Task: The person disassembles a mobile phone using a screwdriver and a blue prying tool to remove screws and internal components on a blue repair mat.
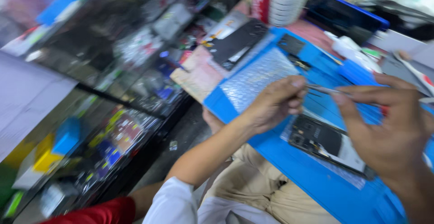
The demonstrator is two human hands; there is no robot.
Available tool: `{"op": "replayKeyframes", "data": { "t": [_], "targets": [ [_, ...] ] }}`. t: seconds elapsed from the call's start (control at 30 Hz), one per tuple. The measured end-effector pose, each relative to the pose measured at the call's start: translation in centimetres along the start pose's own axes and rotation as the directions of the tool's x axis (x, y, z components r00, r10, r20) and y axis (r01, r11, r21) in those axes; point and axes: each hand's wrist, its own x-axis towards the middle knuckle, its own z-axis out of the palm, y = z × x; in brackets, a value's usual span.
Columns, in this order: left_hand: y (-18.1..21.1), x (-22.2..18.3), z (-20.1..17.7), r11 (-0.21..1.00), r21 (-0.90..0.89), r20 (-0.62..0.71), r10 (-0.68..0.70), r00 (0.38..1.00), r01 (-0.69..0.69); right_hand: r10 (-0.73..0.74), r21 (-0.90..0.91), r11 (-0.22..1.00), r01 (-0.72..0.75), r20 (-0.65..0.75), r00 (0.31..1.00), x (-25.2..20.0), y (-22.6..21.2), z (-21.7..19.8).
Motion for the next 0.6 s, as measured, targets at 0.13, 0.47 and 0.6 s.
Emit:
{"op": "replayKeyframes", "data": {
  "t": [0.13,0.47,0.6],
  "targets": [
    [1.1,-1.1,0.7,0.988,-0.156,-0.047,-0.001,0.999,-0.006,-0.065,0.046,0.997,0.067,-0.043,0.997,1.7,-2.2,0.2],
    [2.3,-2.2,0.7,0.987,-0.153,-0.11,0.024,0.994,-0.041,-0.14,0.232,0.963,0.14,-0.015,0.99,2.1,-1.8,0.3],
    [2.1,-2.4,0.7,0.982,-0.185,-0.115,0.018,0.993,-0.039,-0.195,0.247,0.951,0.183,0.023,0.981,2.3,-1.4,0.0]
  ]
}}
